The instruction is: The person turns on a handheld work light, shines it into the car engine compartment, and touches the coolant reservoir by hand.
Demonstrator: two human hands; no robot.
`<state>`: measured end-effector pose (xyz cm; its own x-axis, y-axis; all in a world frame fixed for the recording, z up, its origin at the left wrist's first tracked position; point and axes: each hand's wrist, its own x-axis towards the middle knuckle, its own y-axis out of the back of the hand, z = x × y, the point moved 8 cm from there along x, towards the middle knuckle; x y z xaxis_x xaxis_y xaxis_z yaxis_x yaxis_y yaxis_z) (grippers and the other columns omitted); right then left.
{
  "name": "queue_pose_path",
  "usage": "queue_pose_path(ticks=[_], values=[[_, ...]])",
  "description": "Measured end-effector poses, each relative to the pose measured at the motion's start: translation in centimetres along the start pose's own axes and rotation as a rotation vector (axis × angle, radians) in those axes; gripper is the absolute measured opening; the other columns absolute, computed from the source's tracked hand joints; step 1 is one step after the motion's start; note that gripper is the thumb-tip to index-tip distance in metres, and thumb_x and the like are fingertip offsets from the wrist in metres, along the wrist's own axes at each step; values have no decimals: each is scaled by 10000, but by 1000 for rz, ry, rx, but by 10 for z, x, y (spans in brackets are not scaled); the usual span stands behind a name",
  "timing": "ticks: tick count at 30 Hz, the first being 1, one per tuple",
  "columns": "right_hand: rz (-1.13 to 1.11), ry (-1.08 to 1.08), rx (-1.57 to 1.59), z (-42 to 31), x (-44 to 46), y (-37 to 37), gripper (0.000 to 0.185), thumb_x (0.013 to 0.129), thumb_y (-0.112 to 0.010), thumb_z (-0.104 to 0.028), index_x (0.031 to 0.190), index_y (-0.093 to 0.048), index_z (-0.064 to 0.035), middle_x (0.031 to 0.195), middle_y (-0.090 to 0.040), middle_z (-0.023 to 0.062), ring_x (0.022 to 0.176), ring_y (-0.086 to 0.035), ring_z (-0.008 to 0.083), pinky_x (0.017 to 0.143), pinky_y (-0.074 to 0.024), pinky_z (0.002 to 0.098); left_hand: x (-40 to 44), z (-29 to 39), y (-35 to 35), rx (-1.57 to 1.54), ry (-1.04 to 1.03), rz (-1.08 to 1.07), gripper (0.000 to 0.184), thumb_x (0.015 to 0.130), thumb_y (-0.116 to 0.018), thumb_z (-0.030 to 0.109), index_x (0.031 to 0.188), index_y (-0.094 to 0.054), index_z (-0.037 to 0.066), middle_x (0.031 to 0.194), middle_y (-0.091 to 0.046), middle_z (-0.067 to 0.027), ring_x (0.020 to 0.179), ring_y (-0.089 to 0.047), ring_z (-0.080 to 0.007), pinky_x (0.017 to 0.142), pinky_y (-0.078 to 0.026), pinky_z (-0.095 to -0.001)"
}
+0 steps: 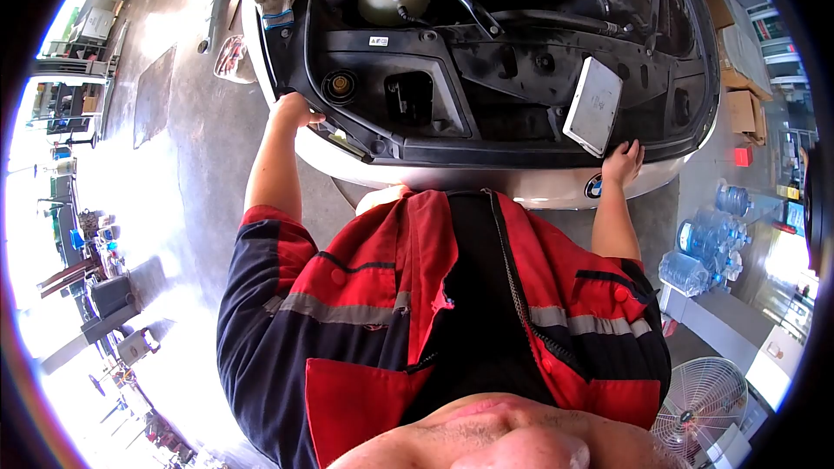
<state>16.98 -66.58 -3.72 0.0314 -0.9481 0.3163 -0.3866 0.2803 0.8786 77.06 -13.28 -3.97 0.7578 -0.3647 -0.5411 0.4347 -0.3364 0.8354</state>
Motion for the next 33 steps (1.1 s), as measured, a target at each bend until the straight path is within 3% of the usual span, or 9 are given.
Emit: queue_pose_path(ticks=[33], values=[[6,5,7,3,1,-3,453,986,-472,-366,1374,-542,-143,1507,-419,123,1394,-379,305,1140,-292,439,-4,3,3,12,-5,12,608,666,-832,543,992,-753,36,955,-730,-153,1004,-681,-317,882,-530,-392]])
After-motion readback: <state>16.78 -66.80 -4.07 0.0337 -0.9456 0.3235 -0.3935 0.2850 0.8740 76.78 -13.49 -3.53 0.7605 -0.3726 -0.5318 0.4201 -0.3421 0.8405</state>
